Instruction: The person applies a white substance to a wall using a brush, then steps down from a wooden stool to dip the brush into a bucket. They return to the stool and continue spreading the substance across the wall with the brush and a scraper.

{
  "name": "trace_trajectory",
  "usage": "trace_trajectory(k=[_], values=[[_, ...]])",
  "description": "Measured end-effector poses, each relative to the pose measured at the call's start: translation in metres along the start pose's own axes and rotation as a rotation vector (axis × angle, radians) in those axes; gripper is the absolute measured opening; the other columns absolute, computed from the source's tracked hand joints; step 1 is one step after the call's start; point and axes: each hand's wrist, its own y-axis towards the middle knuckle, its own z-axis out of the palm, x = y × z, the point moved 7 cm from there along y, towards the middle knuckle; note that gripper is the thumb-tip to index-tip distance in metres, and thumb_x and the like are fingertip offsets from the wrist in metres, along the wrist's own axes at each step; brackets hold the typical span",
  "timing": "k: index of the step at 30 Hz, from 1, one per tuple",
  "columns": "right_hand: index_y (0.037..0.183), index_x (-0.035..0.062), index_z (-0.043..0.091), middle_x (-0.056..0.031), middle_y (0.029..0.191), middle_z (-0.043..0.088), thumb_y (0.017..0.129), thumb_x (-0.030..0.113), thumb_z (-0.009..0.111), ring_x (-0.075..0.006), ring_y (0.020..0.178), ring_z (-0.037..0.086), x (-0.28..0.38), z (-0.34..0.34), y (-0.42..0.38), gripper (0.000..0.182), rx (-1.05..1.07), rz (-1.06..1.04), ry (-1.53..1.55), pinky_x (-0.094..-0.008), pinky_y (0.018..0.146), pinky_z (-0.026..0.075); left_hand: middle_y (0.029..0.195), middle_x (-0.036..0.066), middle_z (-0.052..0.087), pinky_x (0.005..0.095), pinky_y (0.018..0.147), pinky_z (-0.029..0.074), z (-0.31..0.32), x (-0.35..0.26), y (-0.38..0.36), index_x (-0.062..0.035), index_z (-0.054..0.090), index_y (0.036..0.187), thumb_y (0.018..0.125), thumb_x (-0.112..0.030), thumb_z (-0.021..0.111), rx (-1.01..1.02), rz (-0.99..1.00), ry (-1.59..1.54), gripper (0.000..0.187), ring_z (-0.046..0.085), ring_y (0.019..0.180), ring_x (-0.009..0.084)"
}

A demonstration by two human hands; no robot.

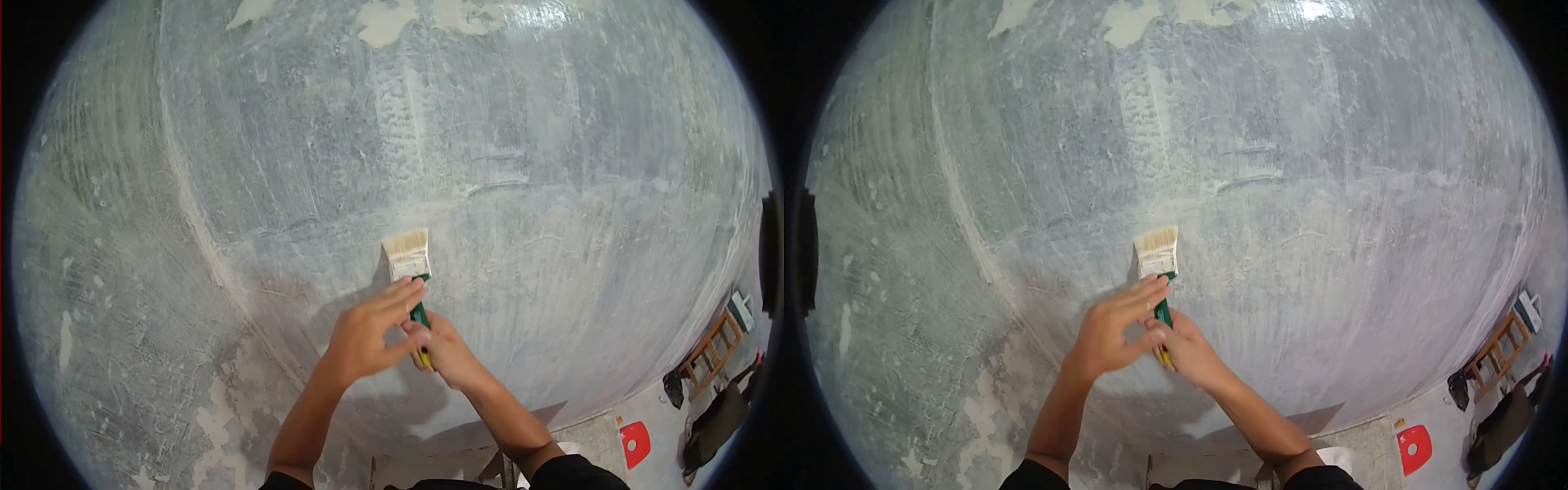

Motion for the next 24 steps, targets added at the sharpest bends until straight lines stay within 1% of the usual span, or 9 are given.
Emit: trace_trajectory(k=[2, 3, 7, 11, 14, 15, 17, 20, 24], values=[[0.116, 0.0022, 0.057, 0.0024, 0.072, 0.054, 0.106, 0.028, 0.05, -0.0064, 0.057, 0.049, 0.012, 0.011, -0.012, 0.029, 0.08, -0.08, -0.105, -0.0235, 0.048, 0.037, 0.141, 0.015, 0.06, 0.0415, 0.111, 0.045, -0.013, -0.017, 0.0, -0.0028, 0.064, 0.133, 0.087, -0.041, 0.073, 0.009, -0.013, -0.013, 0.06, 0.053, 0.136, 0.0307], [0.116, 0.0022, 0.057, 0.0024, 0.072, 0.054, 0.106, 0.028, 0.05, -0.0064, 0.057, 0.049, 0.023, 0.018, -0.013, 0.029, 0.087, -0.081, -0.098, -0.0235, 0.048, 0.037, 0.142, 0.015, 0.06, 0.0425, 0.112, 0.044, -0.026, -0.028, 0.006, -0.0032, 0.064, 0.133, 0.084, -0.043, 0.074, -0.04, 0.061, 0.033, 0.064, 0.052, 0.137, 0.031], [0.122, -0.0014, 0.056, 0.0002, 0.084, 0.06, 0.105, 0.024, 0.05, -0.0078, 0.069, 0.056, 0.118, 0.041, 0.015, 0.031, 0.063, -0.651, -0.309, -0.024, 0.056, 0.044, 0.143, 0.016, 0.059, 0.0453, 0.115, 0.04, -0.077, -0.046, 0.062, -0.0041, 0.063, 0.136, 0.083, -0.04, 0.076, -0.147, 0.23, 0.234, 0.065, 0.05, 0.138, 0.0328], [0.1, 0.0036, 0.06, -0.0015, 0.066, 0.055, 0.104, 0.027, 0.044, -0.0101, 0.056, 0.051, 0.217, 0.054, 0.05, 0.028, 0.09, -0.658, -0.356, -0.0254, 0.048, 0.037, 0.143, 0.019, 0.058, 0.0423, 0.115, 0.04, -0.127, -0.047, 0.14, -0.0016, 0.06, 0.137, 0.091, -0.032, 0.069, -0.33, 0.42, 0.286, 0.056, 0.051, 0.138, 0.0334], [0.093, 0.006, 0.058, -0.0006, 0.059, 0.051, 0.104, 0.028, 0.042, -0.0098, 0.048, 0.044, 0.252, 0.054, 0.088, 0.03, 0.123, -0.641, -0.344, -0.0266, 0.044, 0.033, 0.142, 0.022, 0.058, 0.0404, 0.114, 0.04, -0.141, -0.026, 0.178, -0.0002, 0.061, 0.137, 0.098, -0.032, 0.061, -0.376, 0.345, 0.129, 0.05, 0.052, 0.136, 0.0335], [0.093, 0.006, 0.058, -0.0006, 0.059, 0.051, 0.104, 0.028, 0.042, -0.0098, 0.048, 0.044, 0.248, 0.052, 0.091, 0.03, 0.12, -0.642, -0.348, -0.0266, 0.044, 0.033, 0.141, 0.023, 0.058, 0.0393, 0.113, 0.039, -0.138, -0.014, 0.182, 0.001, 0.061, 0.136, 0.102, -0.035, 0.056, -0.343, 0.243, 0.031, 0.049, 0.053, 0.135, 0.0325], [0.092, 0.0096, 0.057, 0.0023, 0.059, 0.049, 0.108, 0.04, 0.037, -0.0063, 0.046, 0.039, 0.222, 0.043, 0.105, 0.041, 0.143, -0.484, -0.24, -0.0237, 0.043, 0.025, 0.141, 0.022, 0.058, 0.0394, 0.113, 0.039, -0.122, 0.004, 0.173, 0.0015, 0.062, 0.134, 0.102, -0.038, 0.056, -0.317, 0.196, -0.045, 0.051, 0.053, 0.135, 0.0324], [0.097, 0.0096, 0.054, 0.0008, 0.058, 0.049, 0.109, 0.041, 0.038, -0.0075, 0.045, 0.041, 0.158, 0.03, 0.086, 0.037, 0.118, -0.339, -0.216, -0.0238, 0.042, 0.027, 0.138, 0.023, 0.06, 0.04, 0.113, 0.04, -0.086, 0.025, 0.139, 0.0026, 0.065, 0.13, 0.102, -0.046, 0.054, -0.23, 0.156, -0.129, 0.057, 0.054, 0.134, 0.0339], [0.102, 0.0089, 0.052, -0.0012, 0.061, 0.053, 0.108, 0.039, 0.042, -0.0072, 0.046, 0.042, 0.079, 0.017, 0.051, 0.032, 0.111, -0.107, -0.14, -0.023, 0.041, 0.029, 0.136, 0.021, 0.062, 0.0434, 0.113, 0.04, -0.042, 0.024, 0.077, 0.0025, 0.066, 0.129, 0.101, -0.06, 0.043, -0.104, 0.099, -0.135, 0.072, 0.053, 0.135, 0.0364]])
